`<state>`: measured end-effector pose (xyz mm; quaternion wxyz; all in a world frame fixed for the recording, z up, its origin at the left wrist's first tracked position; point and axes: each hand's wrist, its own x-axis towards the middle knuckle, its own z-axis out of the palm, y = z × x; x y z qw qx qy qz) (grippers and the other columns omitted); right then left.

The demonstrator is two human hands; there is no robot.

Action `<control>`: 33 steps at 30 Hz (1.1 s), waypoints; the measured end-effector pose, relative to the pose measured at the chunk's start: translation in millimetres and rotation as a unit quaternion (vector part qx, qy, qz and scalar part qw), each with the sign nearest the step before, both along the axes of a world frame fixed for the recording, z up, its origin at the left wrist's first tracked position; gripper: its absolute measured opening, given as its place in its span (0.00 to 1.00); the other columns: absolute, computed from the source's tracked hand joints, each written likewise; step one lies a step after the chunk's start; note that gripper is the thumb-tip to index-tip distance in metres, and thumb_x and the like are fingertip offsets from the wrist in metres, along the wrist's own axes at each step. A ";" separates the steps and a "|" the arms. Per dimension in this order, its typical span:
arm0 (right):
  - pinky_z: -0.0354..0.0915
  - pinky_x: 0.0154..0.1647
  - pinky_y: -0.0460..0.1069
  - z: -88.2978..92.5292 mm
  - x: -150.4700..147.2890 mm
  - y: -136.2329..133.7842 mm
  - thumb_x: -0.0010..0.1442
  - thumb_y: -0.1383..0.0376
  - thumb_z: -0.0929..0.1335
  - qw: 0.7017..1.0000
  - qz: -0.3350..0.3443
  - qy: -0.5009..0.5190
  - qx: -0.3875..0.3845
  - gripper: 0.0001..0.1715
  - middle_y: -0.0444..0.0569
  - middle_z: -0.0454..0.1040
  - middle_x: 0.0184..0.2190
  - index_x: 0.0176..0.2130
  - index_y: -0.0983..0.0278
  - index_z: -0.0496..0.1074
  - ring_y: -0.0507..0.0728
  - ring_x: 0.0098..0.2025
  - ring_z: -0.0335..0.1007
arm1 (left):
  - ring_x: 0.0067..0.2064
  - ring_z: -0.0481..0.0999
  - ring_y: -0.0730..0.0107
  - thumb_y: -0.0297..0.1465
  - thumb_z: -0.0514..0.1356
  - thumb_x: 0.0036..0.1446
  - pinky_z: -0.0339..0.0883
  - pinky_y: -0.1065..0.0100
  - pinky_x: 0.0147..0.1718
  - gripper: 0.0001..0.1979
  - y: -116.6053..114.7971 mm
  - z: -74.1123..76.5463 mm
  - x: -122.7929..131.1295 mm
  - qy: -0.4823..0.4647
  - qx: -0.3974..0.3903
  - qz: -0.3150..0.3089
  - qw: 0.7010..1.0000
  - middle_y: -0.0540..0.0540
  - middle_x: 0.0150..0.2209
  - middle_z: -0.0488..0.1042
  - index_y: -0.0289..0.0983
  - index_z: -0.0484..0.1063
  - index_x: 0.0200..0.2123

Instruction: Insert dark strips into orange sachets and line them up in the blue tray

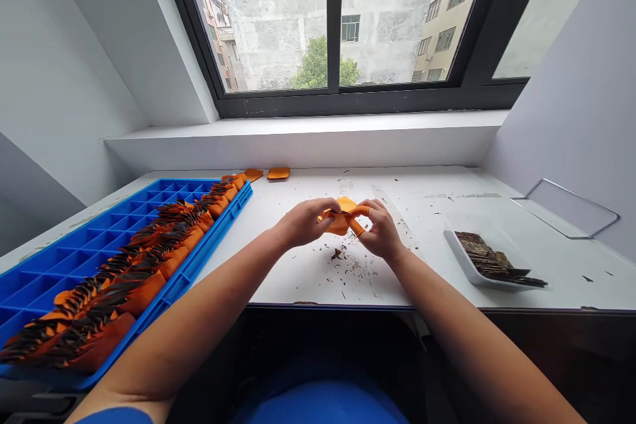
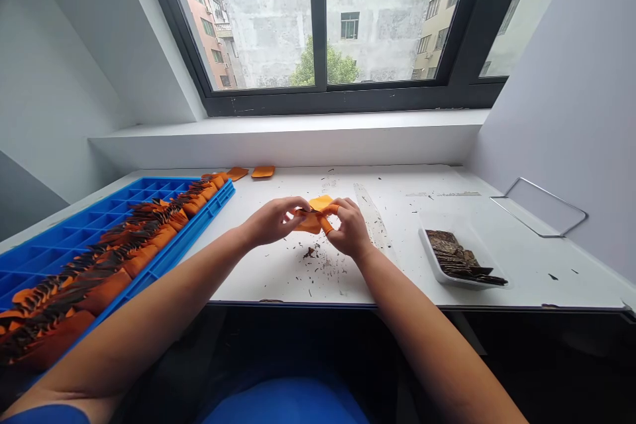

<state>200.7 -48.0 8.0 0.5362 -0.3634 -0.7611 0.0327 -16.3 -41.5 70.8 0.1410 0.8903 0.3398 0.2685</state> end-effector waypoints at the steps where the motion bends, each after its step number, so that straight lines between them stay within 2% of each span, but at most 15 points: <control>1: 0.67 0.43 0.58 0.0 0.0 0.1 0.62 0.67 0.70 1.000 0.001 0.000 0.001 0.03 0.48 0.77 0.34 0.35 0.59 0.76 0.60 0.37 0.69 | 0.39 0.78 0.67 0.27 0.57 0.61 0.73 0.67 0.35 0.08 -0.6 -1.2 -0.5 0.004 -0.007 0.000 1.000 0.47 0.40 0.79 0.40 0.75 0.42; 4: 0.67 0.43 0.58 -0.3 0.3 0.6 0.61 0.68 0.71 1.000 0.006 0.002 0.004 0.03 0.48 0.77 0.34 0.35 0.59 0.76 0.60 0.38 0.70 | 0.40 0.79 0.65 0.32 0.60 0.62 0.74 0.64 0.37 0.06 -1.8 -3.6 -2.3 0.031 -0.013 -0.002 0.999 0.47 0.40 0.79 0.40 0.75 0.40; 10: 0.68 0.42 0.58 -1.7 0.9 1.5 0.61 0.68 0.71 1.000 0.005 0.000 0.003 0.04 0.48 0.77 0.34 0.36 0.58 0.76 0.60 0.38 0.70 | 0.44 0.79 0.62 0.35 0.63 0.60 0.74 0.59 0.47 0.11 -2.2 -5.8 -5.1 0.055 0.009 -0.003 0.998 0.45 0.46 0.80 0.41 0.76 0.47; 14: 0.68 0.42 0.58 -1.5 0.5 0.8 0.61 0.67 0.71 1.000 0.011 0.002 0.000 0.04 0.48 0.77 0.35 0.37 0.58 0.76 0.60 0.38 0.71 | 0.43 0.80 0.64 0.35 0.65 0.59 0.74 0.61 0.46 0.10 -0.7 -9.3 -4.5 0.048 0.011 -0.010 0.999 0.47 0.45 0.80 0.41 0.77 0.44; 17: 0.68 0.42 0.58 -1.8 -0.1 0.7 0.63 0.66 0.70 1.000 0.022 0.009 -0.003 0.03 0.48 0.78 0.35 0.39 0.58 0.76 0.61 0.38 0.70 | 0.39 0.79 0.68 0.31 0.64 0.59 0.75 0.64 0.43 0.05 2.1 -12.0 -4.5 -0.006 0.023 0.014 1.000 0.49 0.38 0.80 0.39 0.75 0.39; 20: 0.68 0.41 0.58 -2.7 -0.5 1.1 0.64 0.64 0.70 1.000 0.030 0.008 0.001 0.02 0.48 0.78 0.36 0.39 0.58 0.76 0.61 0.38 0.70 | 0.37 0.79 0.69 0.32 0.65 0.58 0.75 0.65 0.40 0.04 5.0 -13.8 -5.4 -0.051 0.018 0.014 0.998 0.49 0.35 0.79 0.38 0.75 0.37; 23: 0.69 0.42 0.58 -3.2 -0.5 1.4 0.65 0.64 0.71 0.999 0.035 0.015 0.006 0.02 0.49 0.79 0.36 0.40 0.58 0.76 0.61 0.39 0.71 | 0.40 0.79 0.67 0.32 0.65 0.59 0.75 0.63 0.43 0.03 6.5 -15.7 -6.5 -0.052 0.033 0.003 0.998 0.47 0.40 0.80 0.39 0.77 0.37; 26: 0.69 0.42 0.58 -2.9 -0.6 1.6 0.65 0.64 0.71 0.999 0.048 0.011 0.008 0.02 0.49 0.78 0.37 0.41 0.57 0.76 0.61 0.39 0.71 | 0.47 0.78 0.63 0.32 0.66 0.58 0.73 0.58 0.50 0.05 6.1 -18.6 -6.2 -0.066 0.044 0.011 0.997 0.45 0.46 0.79 0.40 0.78 0.39; 29: 0.69 0.42 0.58 -2.9 -0.4 1.9 0.66 0.63 0.71 0.998 0.061 0.008 0.017 0.02 0.48 0.78 0.38 0.41 0.57 0.76 0.61 0.39 0.72 | 0.54 0.76 0.59 0.33 0.69 0.55 0.74 0.56 0.51 0.09 3.6 -23.4 -3.0 -0.096 0.003 0.027 0.995 0.43 0.52 0.76 0.40 0.78 0.39; 33: 0.70 0.42 0.59 -3.6 -0.7 2.0 0.66 0.63 0.71 0.998 0.064 0.011 0.021 0.03 0.48 0.78 0.38 0.42 0.56 0.75 0.61 0.40 0.72 | 0.53 0.76 0.60 0.32 0.69 0.54 0.76 0.58 0.48 0.07 -0.9 -34.7 4.0 -0.159 -0.070 0.046 0.984 0.42 0.51 0.75 0.38 0.78 0.36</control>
